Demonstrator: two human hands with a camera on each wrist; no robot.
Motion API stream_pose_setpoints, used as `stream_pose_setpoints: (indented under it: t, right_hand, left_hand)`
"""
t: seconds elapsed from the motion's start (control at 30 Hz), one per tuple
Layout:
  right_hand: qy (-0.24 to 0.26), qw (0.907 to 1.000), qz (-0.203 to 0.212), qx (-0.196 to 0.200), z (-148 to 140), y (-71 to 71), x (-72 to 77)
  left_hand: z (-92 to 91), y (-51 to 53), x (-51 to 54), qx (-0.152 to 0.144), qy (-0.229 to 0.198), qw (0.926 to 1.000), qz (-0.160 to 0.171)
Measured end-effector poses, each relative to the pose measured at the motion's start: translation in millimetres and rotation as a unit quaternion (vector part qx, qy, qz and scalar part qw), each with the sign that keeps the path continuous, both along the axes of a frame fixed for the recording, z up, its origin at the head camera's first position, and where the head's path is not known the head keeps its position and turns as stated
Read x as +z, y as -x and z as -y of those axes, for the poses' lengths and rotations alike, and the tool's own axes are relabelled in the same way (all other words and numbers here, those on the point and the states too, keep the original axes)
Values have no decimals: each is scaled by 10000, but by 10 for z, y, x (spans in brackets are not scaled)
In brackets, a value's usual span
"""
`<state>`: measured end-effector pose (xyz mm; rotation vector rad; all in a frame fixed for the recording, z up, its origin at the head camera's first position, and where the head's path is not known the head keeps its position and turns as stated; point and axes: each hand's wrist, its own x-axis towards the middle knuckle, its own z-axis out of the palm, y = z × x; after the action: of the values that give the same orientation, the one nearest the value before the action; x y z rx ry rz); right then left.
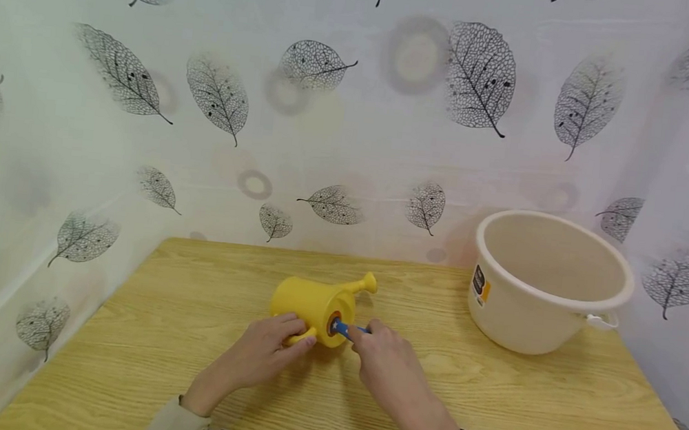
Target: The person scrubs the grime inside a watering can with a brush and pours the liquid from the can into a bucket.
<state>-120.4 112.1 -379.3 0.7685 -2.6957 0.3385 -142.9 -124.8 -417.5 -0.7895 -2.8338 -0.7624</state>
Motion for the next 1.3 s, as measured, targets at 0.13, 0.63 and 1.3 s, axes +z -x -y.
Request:
stream_pose_setpoints:
  t: [0.13,0.63,1.3]
  right_hand:
    - [46,10000,-44,37,9,2,-17]
    - [116,9998,-98,87,77,95,-116]
    - [41,9999,92,-5,18,-6,-22]
  left_hand:
    - [3,-1,0,-14,1,10000,-12]
    - [-5,1,-3,-137,-146,9998,-31]
    - [12,5,-4,-105,-82,9999,-39]
